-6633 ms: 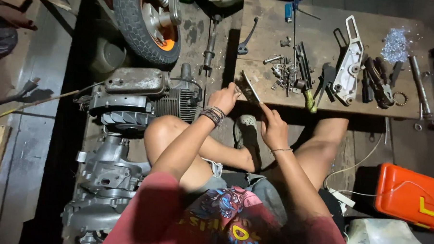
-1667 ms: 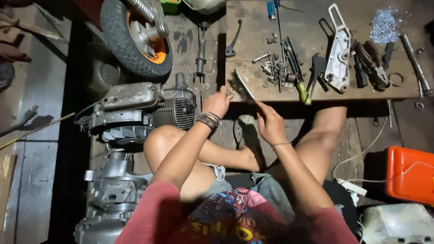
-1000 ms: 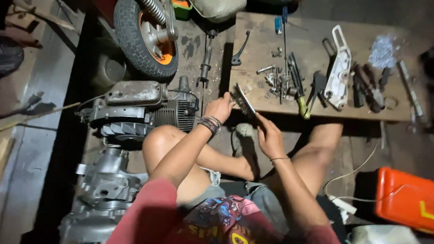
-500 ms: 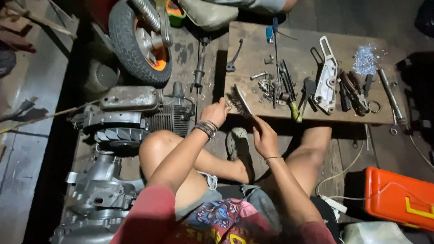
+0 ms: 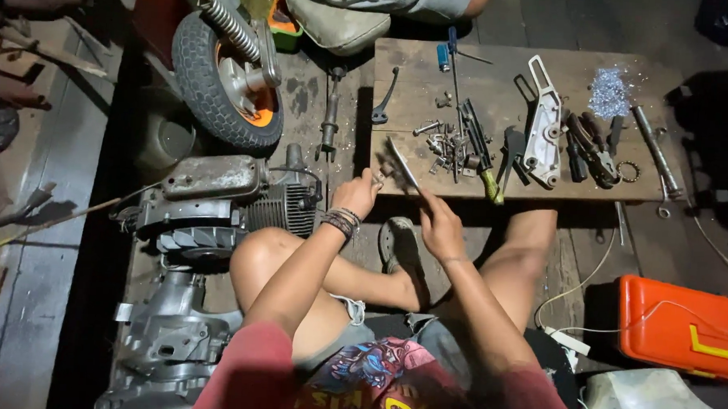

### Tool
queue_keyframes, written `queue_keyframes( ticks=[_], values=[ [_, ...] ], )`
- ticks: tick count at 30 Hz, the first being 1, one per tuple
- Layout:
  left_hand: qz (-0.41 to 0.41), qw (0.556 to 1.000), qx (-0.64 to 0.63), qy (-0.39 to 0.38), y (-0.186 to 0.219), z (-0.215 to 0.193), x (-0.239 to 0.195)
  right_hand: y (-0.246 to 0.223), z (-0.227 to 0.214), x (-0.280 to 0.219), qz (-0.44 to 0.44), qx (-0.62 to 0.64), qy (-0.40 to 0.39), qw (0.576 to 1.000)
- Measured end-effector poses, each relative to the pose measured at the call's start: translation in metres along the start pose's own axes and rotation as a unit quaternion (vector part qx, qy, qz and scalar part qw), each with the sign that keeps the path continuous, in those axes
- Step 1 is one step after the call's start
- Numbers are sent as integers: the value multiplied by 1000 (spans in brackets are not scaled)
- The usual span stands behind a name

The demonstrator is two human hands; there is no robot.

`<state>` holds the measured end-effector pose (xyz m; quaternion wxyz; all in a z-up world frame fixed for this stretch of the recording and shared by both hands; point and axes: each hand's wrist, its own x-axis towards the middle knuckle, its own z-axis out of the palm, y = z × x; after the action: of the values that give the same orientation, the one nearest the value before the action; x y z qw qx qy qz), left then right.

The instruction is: Cleaning small motorcycle engine parts using a brush and solvent on a wooden board.

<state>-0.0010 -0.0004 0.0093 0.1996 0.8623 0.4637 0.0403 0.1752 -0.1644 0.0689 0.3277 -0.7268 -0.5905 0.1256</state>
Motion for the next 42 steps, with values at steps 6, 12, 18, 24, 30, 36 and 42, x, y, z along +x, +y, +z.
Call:
queue_keyframes(
  ticks=[6, 12, 18, 24, 30, 36, 42],
  values=[
    [-13, 1000, 0, -11, 3, -2, 1, 4, -15, -12, 14, 41, 23, 999],
    [-12, 1000, 8, -10, -3, 9, 4, -25, 9, 36, -49, 38, 53, 997],
    [-15, 999, 14, -24, 1, 1, 1, -7, -5, -9, -2, 14, -17, 1000],
    [-15, 1000, -1, -20, -1, 5, 4, -17, -14, 6, -9, 38, -1, 999],
    [-14, 1000, 16, -5, -6, 11, 5, -38, 4, 38, -26, 17, -3, 1000],
    [-18, 1000, -2, -13, -5, 11, 7, -22, -10, -13, -12, 23, -13, 1000],
    [-25, 999, -3, -25, 4, -4, 1, -21, -7, 15, -44, 9, 13, 999]
  ],
)
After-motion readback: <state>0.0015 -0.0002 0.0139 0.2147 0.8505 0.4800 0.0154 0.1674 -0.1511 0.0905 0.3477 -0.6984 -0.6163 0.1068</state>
